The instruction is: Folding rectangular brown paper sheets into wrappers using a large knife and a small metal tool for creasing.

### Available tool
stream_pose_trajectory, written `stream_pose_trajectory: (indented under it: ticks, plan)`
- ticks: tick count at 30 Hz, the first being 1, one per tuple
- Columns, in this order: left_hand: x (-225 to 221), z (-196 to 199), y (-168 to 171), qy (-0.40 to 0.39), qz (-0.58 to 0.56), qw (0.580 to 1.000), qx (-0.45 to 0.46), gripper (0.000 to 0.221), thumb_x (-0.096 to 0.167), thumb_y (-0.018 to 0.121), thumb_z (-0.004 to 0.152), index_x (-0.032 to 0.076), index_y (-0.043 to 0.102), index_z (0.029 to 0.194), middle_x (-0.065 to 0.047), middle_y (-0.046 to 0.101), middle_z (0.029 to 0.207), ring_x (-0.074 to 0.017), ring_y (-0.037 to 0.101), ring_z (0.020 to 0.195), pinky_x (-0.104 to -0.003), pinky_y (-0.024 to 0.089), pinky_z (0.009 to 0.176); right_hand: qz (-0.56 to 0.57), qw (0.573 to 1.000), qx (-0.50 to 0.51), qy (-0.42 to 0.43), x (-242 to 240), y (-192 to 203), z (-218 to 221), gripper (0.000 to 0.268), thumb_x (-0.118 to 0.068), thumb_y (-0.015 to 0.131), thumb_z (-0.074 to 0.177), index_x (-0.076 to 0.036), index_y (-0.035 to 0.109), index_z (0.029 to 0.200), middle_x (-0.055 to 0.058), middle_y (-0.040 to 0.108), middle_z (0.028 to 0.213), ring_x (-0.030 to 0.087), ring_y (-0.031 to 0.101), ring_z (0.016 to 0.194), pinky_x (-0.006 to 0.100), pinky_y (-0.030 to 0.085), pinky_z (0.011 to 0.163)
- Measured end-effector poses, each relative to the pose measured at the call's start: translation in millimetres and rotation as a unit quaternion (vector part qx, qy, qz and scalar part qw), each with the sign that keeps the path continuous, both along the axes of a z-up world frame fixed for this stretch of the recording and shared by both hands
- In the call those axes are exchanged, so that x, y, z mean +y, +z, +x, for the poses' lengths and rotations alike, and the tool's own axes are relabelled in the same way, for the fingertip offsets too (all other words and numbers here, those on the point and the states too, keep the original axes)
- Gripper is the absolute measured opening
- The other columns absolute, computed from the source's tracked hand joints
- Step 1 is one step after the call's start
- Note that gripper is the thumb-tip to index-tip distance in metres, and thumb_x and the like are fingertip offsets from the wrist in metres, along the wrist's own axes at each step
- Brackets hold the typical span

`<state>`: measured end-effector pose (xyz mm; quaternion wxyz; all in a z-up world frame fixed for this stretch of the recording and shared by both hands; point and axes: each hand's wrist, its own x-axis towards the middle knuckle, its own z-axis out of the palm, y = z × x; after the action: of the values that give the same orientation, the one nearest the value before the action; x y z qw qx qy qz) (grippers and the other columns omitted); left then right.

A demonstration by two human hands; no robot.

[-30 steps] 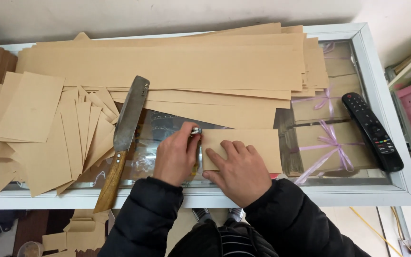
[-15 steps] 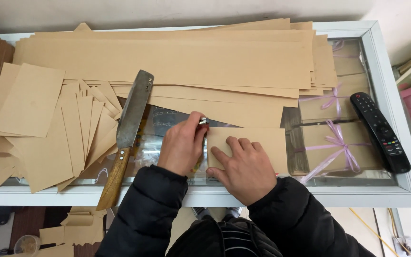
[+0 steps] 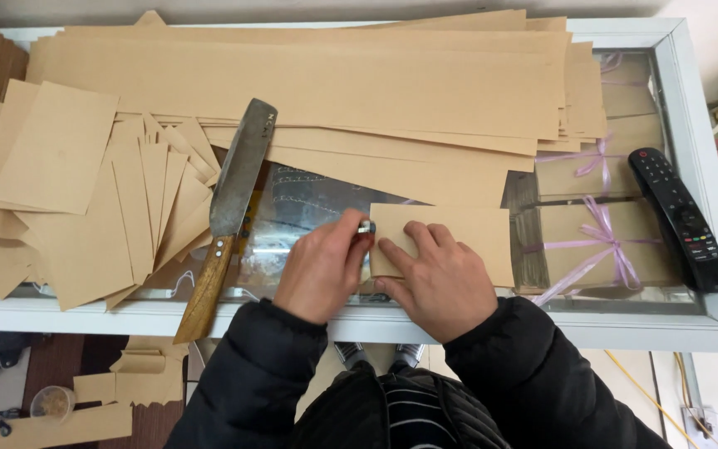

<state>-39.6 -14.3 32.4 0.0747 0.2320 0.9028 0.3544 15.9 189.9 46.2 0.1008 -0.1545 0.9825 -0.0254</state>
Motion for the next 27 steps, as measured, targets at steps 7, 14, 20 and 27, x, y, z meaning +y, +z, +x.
stream_pose_trajectory:
  ticks: [7, 14, 20, 27]
  plan:
    - [-6, 16, 13, -0.016, -0.02, 0.999, -0.021, 0.013, 0.012, 0.069, 0.107, 0.014, 0.07, 0.12, -0.018, 0.083, 0.093, -0.0471, 0.083, 0.095, -0.056, 0.066, 0.079, 0.015, 1.0, 0.013, 0.0, 1, -8, 2, 0.059, -0.063, 0.055, 0.112, -0.028, 0.068, 0.158, 0.013, 0.062, 0.145, 0.035, 0.062, 0.14, 0.043, 0.065, 0.098]
    - [-7, 25, 11, -0.02, -0.021, 0.999, -0.018, 0.012, 0.015, 0.068, 0.108, 0.014, 0.068, 0.12, -0.018, 0.081, 0.093, -0.0486, 0.082, 0.096, -0.059, 0.065, 0.079, 0.016, 1.0, 0.024, 0.001, 3, -15, 5, 0.06, -0.062, 0.058, 0.11, -0.029, 0.065, 0.159, 0.011, 0.06, 0.149, 0.035, 0.06, 0.142, 0.043, 0.067, 0.097]
    - [-6, 25, 19, -0.02, -0.006, 1.0, -0.01, 0.015, 0.006, 0.07, 0.105, 0.009, 0.071, 0.12, -0.02, 0.083, 0.094, -0.0454, 0.084, 0.093, -0.055, 0.067, 0.075, 0.028, 1.0, 0.007, -0.003, -1, -12, 4, 0.061, -0.062, 0.056, 0.111, -0.029, 0.063, 0.162, 0.011, 0.059, 0.151, 0.034, 0.058, 0.145, 0.043, 0.066, 0.1]
    - [-9, 26, 11, -0.022, 0.0, 1.0, -0.004, 0.018, 0.004, 0.072, 0.104, 0.008, 0.069, 0.121, -0.02, 0.082, 0.092, -0.0461, 0.083, 0.093, -0.056, 0.066, 0.074, 0.033, 0.999, 0.008, -0.002, 0, -13, 2, 0.06, -0.06, 0.056, 0.112, -0.029, 0.063, 0.162, 0.012, 0.059, 0.15, 0.033, 0.059, 0.144, 0.043, 0.067, 0.098]
